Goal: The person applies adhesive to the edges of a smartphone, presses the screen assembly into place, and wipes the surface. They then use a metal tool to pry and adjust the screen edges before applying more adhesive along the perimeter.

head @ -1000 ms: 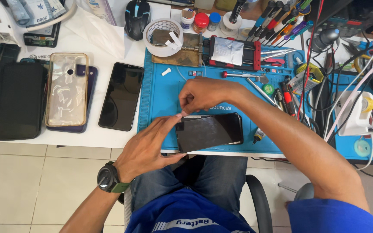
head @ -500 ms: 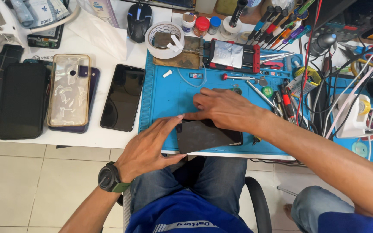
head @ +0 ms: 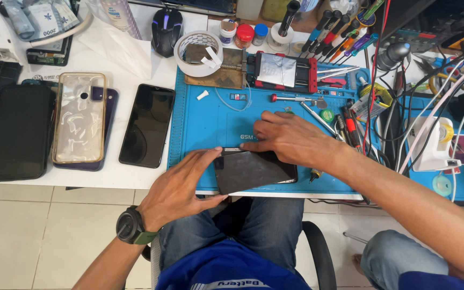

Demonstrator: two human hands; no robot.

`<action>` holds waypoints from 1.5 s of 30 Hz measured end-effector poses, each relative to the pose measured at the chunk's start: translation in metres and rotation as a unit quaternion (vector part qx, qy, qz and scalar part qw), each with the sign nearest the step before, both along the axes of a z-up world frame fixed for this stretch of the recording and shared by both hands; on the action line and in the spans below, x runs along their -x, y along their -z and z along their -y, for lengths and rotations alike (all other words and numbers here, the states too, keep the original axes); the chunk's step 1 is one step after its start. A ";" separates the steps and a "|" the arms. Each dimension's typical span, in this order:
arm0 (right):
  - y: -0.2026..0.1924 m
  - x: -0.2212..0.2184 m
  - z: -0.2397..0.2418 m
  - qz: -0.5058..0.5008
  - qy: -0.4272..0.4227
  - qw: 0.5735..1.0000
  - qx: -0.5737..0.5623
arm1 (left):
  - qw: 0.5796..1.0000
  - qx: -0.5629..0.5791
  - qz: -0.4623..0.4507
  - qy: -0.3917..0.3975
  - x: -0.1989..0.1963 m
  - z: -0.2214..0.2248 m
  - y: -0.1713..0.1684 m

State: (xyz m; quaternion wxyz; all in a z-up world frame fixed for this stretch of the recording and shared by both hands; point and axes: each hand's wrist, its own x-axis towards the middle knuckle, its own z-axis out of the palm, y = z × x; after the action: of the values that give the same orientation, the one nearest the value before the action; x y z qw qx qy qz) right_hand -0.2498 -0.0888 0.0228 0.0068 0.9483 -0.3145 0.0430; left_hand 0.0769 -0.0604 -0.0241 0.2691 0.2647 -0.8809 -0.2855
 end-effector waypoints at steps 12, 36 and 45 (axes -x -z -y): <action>0.007 0.006 -0.001 0.132 0.054 0.986 -0.090 | 1.000 -0.007 0.001 -0.007 0.001 0.001 0.003; 0.018 0.046 -0.011 0.165 0.150 0.960 -0.169 | 1.000 -0.013 0.007 -0.002 0.002 0.003 -0.001; 0.012 0.081 -0.076 0.147 0.225 0.963 -0.030 | 0.994 -0.103 0.010 -0.025 0.003 0.007 -0.007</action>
State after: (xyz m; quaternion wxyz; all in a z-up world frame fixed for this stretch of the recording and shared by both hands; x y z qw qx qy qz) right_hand -0.3305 -0.0125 0.0109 -0.0587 0.8361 -0.5183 0.1700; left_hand 0.0742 -0.0671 -0.0168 0.2389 0.3152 -0.8427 -0.3652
